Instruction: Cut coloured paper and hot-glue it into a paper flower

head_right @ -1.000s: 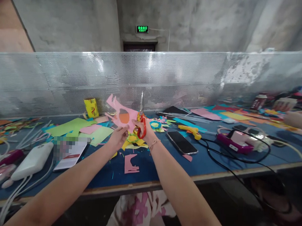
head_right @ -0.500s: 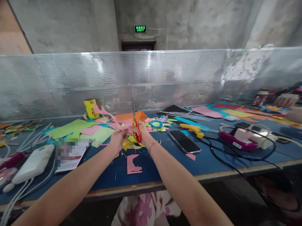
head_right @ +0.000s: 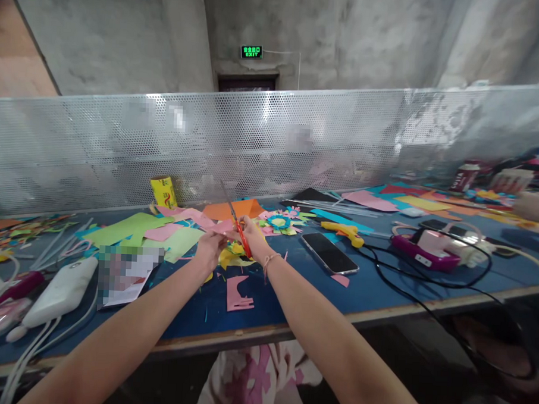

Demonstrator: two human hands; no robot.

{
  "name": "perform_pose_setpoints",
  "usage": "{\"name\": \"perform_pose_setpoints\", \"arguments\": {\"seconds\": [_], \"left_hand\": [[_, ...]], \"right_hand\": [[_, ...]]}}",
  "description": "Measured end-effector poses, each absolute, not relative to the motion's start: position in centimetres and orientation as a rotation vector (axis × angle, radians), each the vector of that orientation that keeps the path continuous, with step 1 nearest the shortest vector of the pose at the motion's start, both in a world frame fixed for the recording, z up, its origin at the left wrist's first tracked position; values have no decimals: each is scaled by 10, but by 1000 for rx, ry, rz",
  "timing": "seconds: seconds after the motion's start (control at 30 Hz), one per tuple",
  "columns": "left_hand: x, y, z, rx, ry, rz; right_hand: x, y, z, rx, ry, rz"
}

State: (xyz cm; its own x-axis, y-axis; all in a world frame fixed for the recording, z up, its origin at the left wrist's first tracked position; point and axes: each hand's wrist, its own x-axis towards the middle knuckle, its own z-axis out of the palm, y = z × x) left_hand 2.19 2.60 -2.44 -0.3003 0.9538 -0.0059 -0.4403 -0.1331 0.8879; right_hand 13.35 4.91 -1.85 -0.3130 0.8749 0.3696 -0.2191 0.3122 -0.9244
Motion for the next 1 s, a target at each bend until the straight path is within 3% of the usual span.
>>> {"name": "perform_pose_setpoints", "arguments": {"seconds": [0.57, 1.0], "left_hand": [[30, 12, 0, 616, 592, 1500], [11, 17, 3, 932, 773, 1316]], "right_hand": [[150, 39, 10, -378, -865, 1653], [149, 49, 4, -523, -1073, 1420]]}}
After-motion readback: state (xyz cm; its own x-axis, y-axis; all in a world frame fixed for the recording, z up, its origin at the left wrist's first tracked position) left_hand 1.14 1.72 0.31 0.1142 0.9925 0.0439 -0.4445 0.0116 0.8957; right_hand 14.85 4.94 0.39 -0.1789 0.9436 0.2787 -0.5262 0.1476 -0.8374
